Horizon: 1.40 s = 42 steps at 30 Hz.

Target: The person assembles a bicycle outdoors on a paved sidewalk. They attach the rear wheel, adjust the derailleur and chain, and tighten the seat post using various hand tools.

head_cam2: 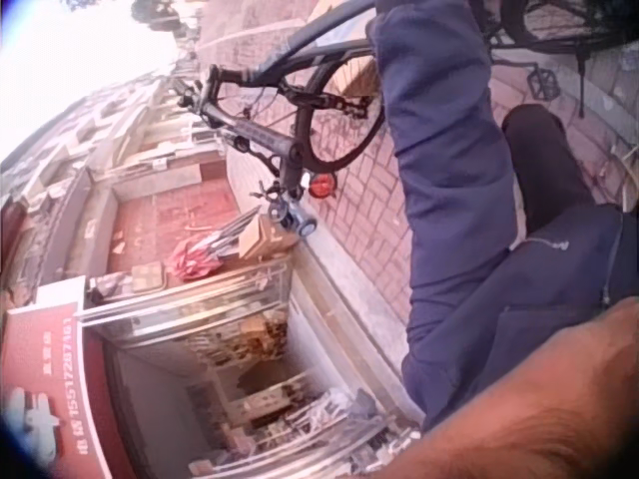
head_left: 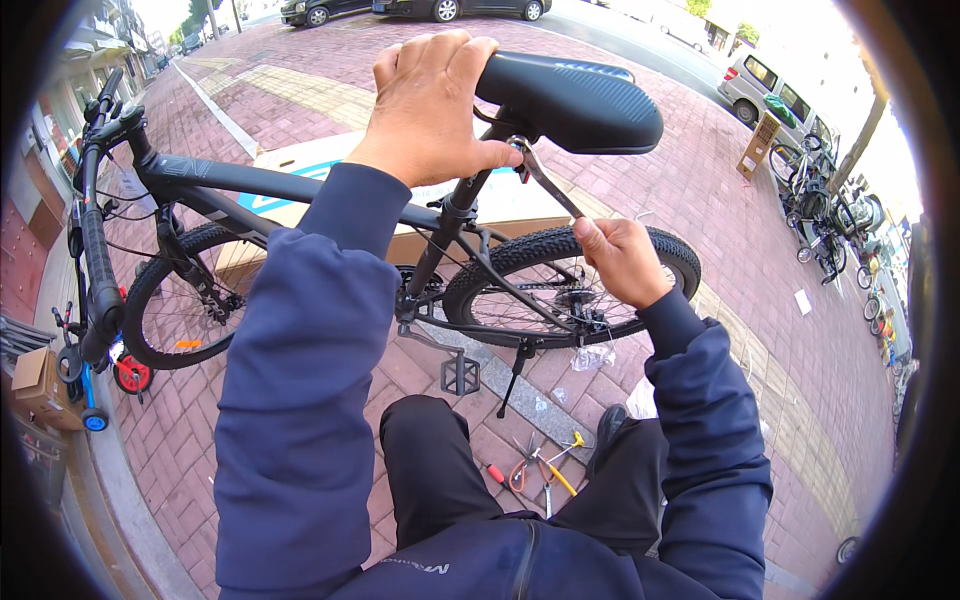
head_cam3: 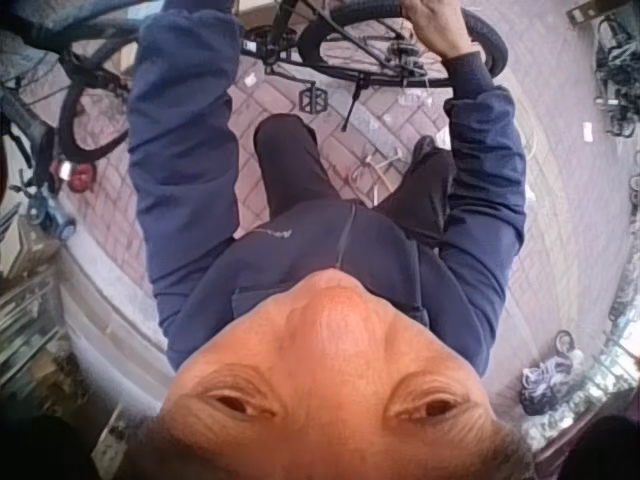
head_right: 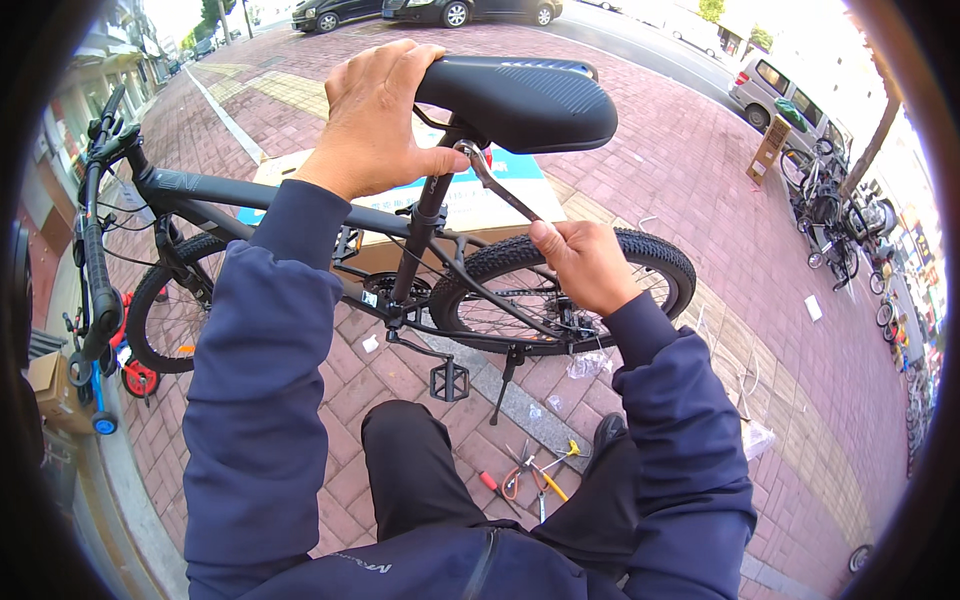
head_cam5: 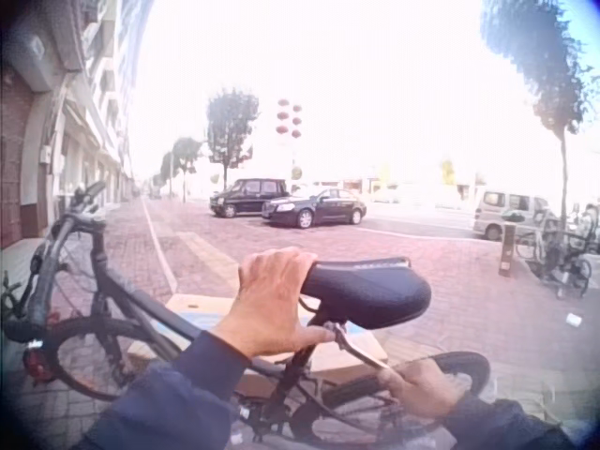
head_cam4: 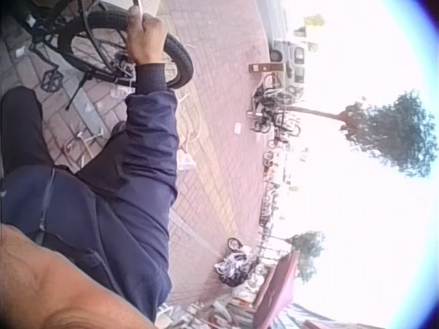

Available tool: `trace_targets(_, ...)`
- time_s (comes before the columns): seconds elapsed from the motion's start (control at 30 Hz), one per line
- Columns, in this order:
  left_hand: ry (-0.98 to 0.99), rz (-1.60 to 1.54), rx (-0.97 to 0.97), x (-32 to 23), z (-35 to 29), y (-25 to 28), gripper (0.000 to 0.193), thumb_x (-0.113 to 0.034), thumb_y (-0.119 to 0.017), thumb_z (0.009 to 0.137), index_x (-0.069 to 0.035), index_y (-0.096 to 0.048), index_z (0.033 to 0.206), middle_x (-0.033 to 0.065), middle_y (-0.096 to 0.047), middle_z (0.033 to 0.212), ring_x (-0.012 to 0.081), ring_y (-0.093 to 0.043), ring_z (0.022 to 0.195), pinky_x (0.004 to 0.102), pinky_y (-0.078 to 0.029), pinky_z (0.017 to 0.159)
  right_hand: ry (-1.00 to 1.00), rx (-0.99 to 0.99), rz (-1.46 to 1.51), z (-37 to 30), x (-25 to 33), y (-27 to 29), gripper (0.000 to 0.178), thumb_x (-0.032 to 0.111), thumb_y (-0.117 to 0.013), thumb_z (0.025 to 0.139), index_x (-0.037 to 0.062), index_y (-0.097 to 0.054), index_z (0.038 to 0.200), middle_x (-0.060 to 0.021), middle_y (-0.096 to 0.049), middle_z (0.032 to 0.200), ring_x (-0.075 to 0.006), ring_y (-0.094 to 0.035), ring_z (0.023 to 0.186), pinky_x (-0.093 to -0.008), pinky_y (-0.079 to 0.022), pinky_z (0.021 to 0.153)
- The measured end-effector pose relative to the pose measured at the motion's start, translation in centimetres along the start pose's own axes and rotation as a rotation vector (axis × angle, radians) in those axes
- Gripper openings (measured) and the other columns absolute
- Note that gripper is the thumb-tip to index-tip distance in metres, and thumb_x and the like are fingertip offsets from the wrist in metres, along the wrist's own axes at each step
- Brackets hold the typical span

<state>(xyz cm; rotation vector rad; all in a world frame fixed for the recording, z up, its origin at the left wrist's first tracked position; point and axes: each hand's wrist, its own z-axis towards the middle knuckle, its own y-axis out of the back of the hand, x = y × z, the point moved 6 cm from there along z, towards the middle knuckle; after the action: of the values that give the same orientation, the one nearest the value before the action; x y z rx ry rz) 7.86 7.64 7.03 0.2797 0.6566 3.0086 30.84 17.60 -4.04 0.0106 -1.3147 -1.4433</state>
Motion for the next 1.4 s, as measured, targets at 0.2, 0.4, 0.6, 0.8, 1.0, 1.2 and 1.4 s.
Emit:
trace_targets(0.2, 0.071, 0.045, 0.024, -0.6, 0.4, 0.1, 0.103, -0.052, -0.095, 0.059, -0.015, -0.048, 0.143, 0.0105, -0.051, 0.136, 0.0327, -0.042, 0.133, 0.0496, -0.027, 0.111, 0.018, 0.092, -0.403, 0.7, 4.9, 6.3, 0.063, 0.047, -0.053, 0.106, -0.0063, -0.064, 0.075, -0.0261, -0.054, 0.063, -0.0441, -0.055, 0.060, -0.0500, -0.047, 0.063)
trace_targets(0.4, 0.068, 0.046, 0.007, -0.8, 0.3, -0.1, 0.105, -0.051, -0.096, 0.058, -0.015, -0.047, 0.143, 0.0102, -0.053, 0.135, 0.0314, -0.044, 0.132, 0.0495, -0.028, 0.112, 0.164, 0.145, -0.796, 2.9, 9.8, 9.8, 0.065, 0.048, -0.057, 0.103, -0.0084, -0.066, 0.073, -0.0301, -0.057, 0.067, -0.0471, -0.060, 0.068, -0.0517, -0.049, 0.066)
trace_targets(0.6, 0.036, 0.073, -0.042, -0.9, 0.4, -0.1, 0.103, -0.056, -0.094, 0.057, -0.016, -0.049, 0.140, 0.0088, -0.051, 0.130, 0.0295, -0.043, 0.131, 0.0481, -0.027, 0.109, 0.222, 0.107, -0.751, 3.5, 11.1, 9.8, 0.050, 0.040, -0.064, 0.101, -0.0071, -0.072, 0.085, -0.0253, -0.059, 0.069, -0.0409, -0.060, 0.066, -0.0473, -0.050, 0.067)
trace_targets(0.8, 0.062, 0.078, 0.001, -0.8, 0.4, -0.5, 0.106, -0.050, -0.097, 0.057, -0.015, -0.046, 0.143, 0.0095, -0.053, 0.136, 0.0313, -0.044, 0.132, 0.0506, -0.028, 0.111, 0.187, -0.018, -0.891, 3.2, 12.0, 10.4, 0.055, 0.047, -0.073, 0.090, -0.0063, -0.073, 0.079, -0.0265, -0.065, 0.076, -0.0437, -0.066, 0.075, -0.0491, -0.052, 0.072)
trace_targets(1.0, 0.026, 0.083, -0.014, -0.6, 0.2, -0.5, 0.106, -0.049, -0.097, 0.059, -0.016, -0.045, 0.145, 0.0101, -0.053, 0.138, 0.0319, -0.042, 0.134, 0.0506, -0.027, 0.112, 0.242, -0.071, -0.875, 2.8, 11.6, 10.0, 0.055, 0.047, -0.073, 0.090, -0.0059, -0.073, 0.079, -0.0248, -0.066, 0.077, -0.0434, -0.066, 0.076, -0.0496, -0.052, 0.072)
trace_targets(1.2, -0.027, 0.045, -0.053, -0.4, 0.3, -0.2, 0.096, -0.047, -0.095, 0.062, -0.015, -0.049, 0.140, 0.0084, -0.053, 0.132, 0.0304, -0.043, 0.132, 0.0489, -0.026, 0.109, 0.277, -0.061, -0.866, 3.0, 11.6, 10.0, 0.054, 0.046, -0.072, 0.091, -0.0054, -0.072, 0.076, -0.0255, -0.063, 0.074, -0.0434, -0.064, 0.073, -0.0494, -0.051, 0.068)
trace_targets(1.4, -0.025, 0.015, -0.033, -0.2, 0.1, -0.2, 0.092, -0.046, -0.095, 0.063, -0.015, -0.052, 0.138, 0.0071, -0.054, 0.132, 0.0303, -0.044, 0.131, 0.0487, -0.026, 0.108, 0.218, -0.114, -0.733, 2.1, 9.8, 10.4, 0.056, 0.047, -0.072, 0.091, -0.0043, -0.070, 0.070, -0.0246, -0.055, 0.063, -0.0434, -0.058, 0.063, -0.0483, -0.048, 0.061)
